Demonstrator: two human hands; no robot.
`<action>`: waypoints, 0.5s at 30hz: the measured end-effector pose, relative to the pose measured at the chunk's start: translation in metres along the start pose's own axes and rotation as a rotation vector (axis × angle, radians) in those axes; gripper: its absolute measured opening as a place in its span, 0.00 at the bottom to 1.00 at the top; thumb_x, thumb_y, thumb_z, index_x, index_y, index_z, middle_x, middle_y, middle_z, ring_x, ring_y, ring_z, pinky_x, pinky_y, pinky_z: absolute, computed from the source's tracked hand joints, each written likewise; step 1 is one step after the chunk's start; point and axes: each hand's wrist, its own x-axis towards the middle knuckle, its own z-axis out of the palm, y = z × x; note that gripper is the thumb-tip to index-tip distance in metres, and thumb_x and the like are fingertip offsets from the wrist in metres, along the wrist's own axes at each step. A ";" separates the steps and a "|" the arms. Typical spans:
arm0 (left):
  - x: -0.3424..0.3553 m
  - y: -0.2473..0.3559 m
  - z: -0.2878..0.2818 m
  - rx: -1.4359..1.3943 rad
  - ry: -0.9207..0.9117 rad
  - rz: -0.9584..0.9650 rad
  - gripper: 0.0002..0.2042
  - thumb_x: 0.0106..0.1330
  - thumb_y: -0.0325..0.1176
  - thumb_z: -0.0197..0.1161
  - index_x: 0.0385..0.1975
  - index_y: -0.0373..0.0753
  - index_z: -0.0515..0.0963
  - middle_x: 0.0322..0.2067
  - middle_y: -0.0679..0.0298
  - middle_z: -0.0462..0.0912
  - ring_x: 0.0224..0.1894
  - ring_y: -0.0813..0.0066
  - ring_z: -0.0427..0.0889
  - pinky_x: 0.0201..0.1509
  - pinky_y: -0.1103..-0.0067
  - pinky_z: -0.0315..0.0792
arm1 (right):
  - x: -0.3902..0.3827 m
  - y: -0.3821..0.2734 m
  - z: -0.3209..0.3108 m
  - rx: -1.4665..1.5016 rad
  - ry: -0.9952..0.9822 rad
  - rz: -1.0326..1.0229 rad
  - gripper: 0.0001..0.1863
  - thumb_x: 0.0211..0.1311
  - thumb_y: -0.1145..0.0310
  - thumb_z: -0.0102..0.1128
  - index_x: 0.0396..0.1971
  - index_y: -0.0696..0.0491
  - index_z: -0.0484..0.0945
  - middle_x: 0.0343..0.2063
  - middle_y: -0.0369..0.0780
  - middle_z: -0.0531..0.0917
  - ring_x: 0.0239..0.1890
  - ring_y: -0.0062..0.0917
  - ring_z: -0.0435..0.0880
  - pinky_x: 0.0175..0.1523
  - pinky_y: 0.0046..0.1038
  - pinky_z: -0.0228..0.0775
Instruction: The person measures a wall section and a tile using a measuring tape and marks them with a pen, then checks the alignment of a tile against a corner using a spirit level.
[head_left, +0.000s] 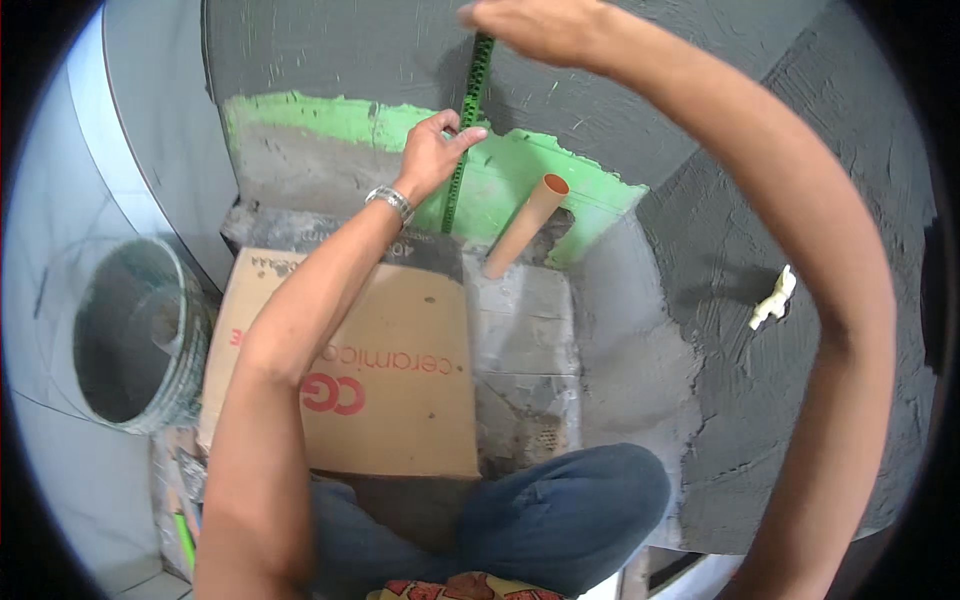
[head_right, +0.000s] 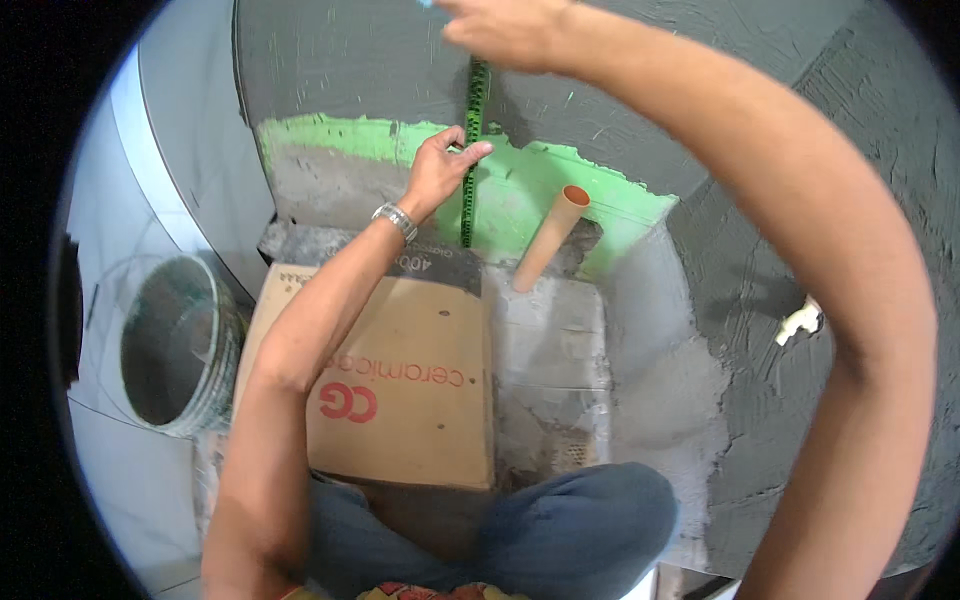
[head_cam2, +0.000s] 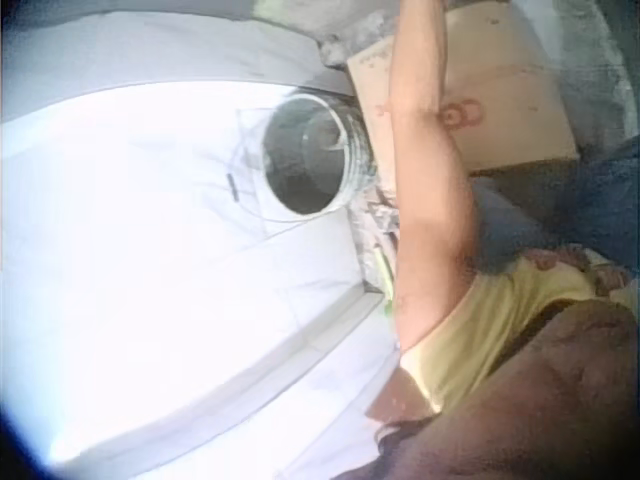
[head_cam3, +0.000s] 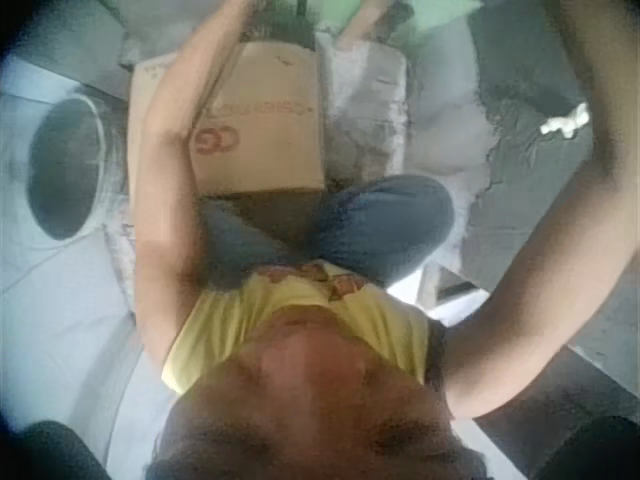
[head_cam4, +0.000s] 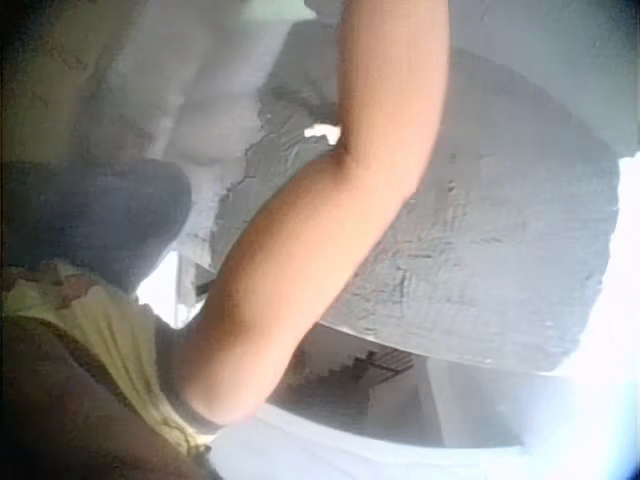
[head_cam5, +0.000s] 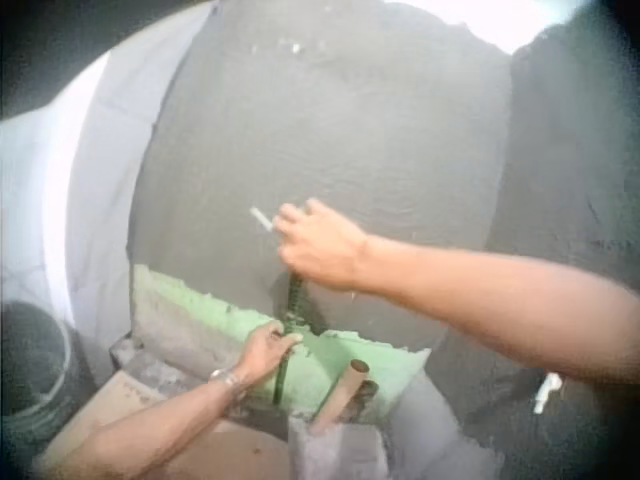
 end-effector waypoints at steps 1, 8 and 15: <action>0.002 0.009 -0.006 0.032 -0.006 0.024 0.17 0.62 0.45 0.73 0.31 0.36 0.80 0.18 0.71 0.75 0.25 0.86 0.71 0.30 0.82 0.68 | -0.001 -0.004 0.000 0.064 0.034 0.010 0.09 0.61 0.66 0.60 0.33 0.54 0.85 0.47 0.42 0.78 0.52 0.29 0.70 0.51 0.31 0.69; 0.015 0.046 -0.075 -0.024 0.229 0.292 0.06 0.63 0.27 0.64 0.36 0.31 0.82 0.28 0.60 0.87 0.30 0.82 0.80 0.35 0.76 0.76 | -0.005 -0.083 0.023 0.802 0.793 0.177 0.30 0.40 0.78 0.64 0.51 0.46 0.81 0.58 0.47 0.76 0.66 0.43 0.68 0.70 0.44 0.61; 0.006 0.081 -0.132 -0.121 0.256 0.082 0.05 0.63 0.24 0.63 0.36 0.32 0.84 0.27 0.63 0.83 0.28 0.78 0.80 0.30 0.79 0.74 | 0.045 -0.153 0.057 2.181 0.885 0.818 0.18 0.67 0.64 0.59 0.50 0.61 0.81 0.42 0.49 0.86 0.47 0.33 0.84 0.54 0.34 0.74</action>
